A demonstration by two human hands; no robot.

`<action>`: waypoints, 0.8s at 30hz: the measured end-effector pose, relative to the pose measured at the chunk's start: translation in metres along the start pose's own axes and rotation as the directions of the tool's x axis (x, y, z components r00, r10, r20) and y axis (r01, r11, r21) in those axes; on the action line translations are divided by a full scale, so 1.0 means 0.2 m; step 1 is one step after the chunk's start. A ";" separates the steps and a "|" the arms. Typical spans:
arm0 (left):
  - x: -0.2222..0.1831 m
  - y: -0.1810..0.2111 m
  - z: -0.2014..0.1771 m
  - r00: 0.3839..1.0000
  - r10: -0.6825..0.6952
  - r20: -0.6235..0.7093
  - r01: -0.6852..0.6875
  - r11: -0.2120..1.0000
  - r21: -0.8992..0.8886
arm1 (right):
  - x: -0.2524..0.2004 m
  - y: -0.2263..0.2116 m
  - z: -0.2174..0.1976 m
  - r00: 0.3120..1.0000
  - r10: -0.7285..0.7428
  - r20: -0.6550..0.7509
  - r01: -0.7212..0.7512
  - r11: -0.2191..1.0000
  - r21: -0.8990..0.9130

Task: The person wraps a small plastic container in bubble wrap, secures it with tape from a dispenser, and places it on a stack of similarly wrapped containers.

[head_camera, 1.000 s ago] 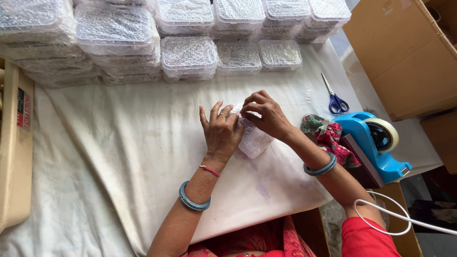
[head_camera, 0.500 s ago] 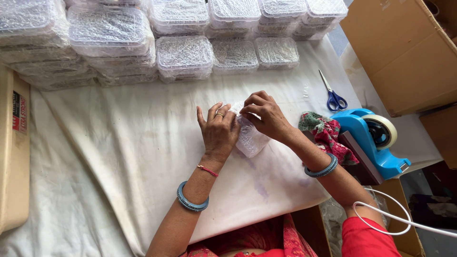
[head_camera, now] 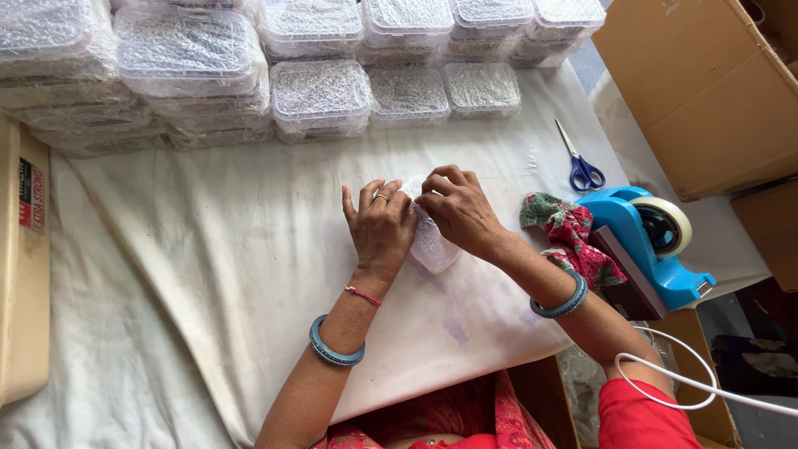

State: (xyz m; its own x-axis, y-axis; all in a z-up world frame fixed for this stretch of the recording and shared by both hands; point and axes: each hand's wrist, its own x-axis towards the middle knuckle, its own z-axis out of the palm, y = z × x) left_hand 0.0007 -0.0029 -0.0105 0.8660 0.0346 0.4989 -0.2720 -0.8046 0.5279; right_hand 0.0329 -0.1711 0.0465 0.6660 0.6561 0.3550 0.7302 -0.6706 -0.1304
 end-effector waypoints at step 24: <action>0.03 -0.07 0.05 0.982 -0.190 0.013 0.176 0.878 -0.446 | -0.40 -0.04 -0.12 0.845 0.534 0.044 -0.513 0.783 0.352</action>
State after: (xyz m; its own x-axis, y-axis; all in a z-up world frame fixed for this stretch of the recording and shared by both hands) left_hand 0.0136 0.0037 -0.0221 0.9074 0.1792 0.3802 -0.2733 -0.4357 0.8576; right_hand -0.0290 -0.2270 0.0419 0.9589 0.2116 0.1890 0.2835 -0.7396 -0.6105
